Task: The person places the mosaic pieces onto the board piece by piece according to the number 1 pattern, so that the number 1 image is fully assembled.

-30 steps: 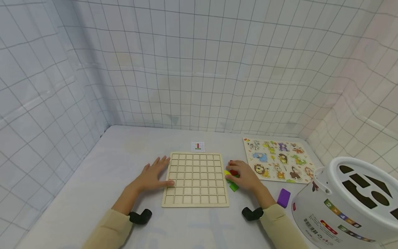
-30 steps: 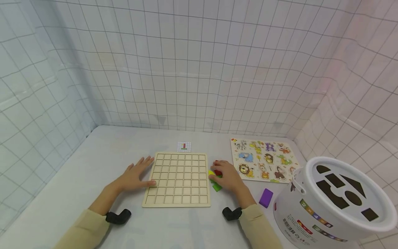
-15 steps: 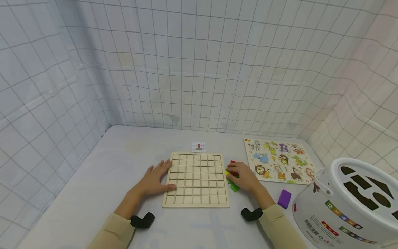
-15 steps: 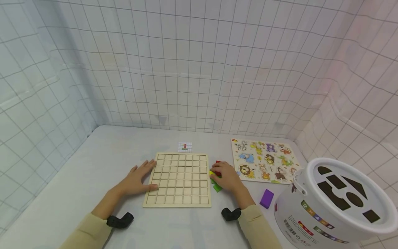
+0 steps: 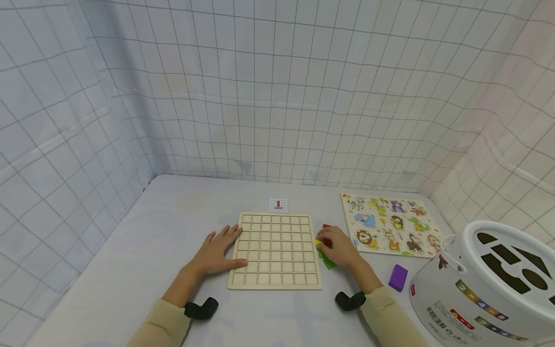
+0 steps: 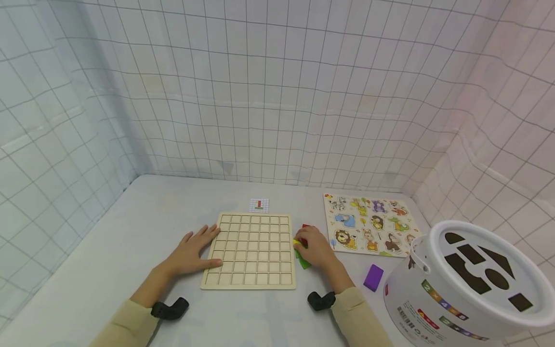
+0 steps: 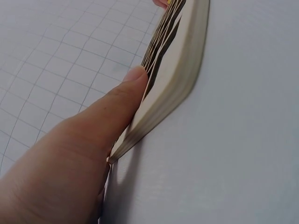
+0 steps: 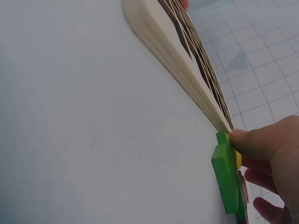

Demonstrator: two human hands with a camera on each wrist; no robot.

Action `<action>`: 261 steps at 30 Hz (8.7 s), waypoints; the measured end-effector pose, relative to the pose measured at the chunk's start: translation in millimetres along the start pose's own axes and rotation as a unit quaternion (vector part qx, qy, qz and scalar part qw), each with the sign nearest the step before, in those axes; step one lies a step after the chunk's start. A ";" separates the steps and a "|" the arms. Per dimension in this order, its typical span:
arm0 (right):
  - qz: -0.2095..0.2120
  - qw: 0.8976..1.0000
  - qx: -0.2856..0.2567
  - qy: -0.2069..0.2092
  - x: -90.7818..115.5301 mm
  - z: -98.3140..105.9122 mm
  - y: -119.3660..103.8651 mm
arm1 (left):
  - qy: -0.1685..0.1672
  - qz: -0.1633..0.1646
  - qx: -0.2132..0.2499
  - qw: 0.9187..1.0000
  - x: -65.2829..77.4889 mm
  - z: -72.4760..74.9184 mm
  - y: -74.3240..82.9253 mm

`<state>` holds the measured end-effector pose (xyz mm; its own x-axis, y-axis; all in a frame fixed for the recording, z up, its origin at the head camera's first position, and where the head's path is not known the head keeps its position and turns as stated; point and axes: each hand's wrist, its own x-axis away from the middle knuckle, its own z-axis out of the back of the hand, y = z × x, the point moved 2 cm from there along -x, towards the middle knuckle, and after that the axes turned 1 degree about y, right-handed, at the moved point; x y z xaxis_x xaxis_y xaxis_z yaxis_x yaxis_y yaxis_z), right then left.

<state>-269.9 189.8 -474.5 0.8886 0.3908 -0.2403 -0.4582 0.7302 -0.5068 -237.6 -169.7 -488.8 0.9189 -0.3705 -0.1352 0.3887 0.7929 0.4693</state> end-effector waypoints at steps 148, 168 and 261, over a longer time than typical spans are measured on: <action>0.073 0.996 -0.048 -0.009 -83.2 -60.9 -79.2 | 0.010 0.002 0.000 1.000 1.1 -0.5 -0.5; -0.003 0.995 -0.085 0.052 -46.2 -29.6 -58.6 | 0.017 -0.004 0.004 1.000 3.7 -2.0 -0.8; -0.012 0.983 -0.027 0.181 -27.3 -10.3 -18.8 | 0.005 0.007 0.005 1.000 1.4 -3.1 0.5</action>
<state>-285.3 159.7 -466.9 0.8535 0.1419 -0.5015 -0.4440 0.7017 -0.5571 -235.9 -168.3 -491.4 0.9250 -0.3544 -0.1370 0.3749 0.7930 0.4801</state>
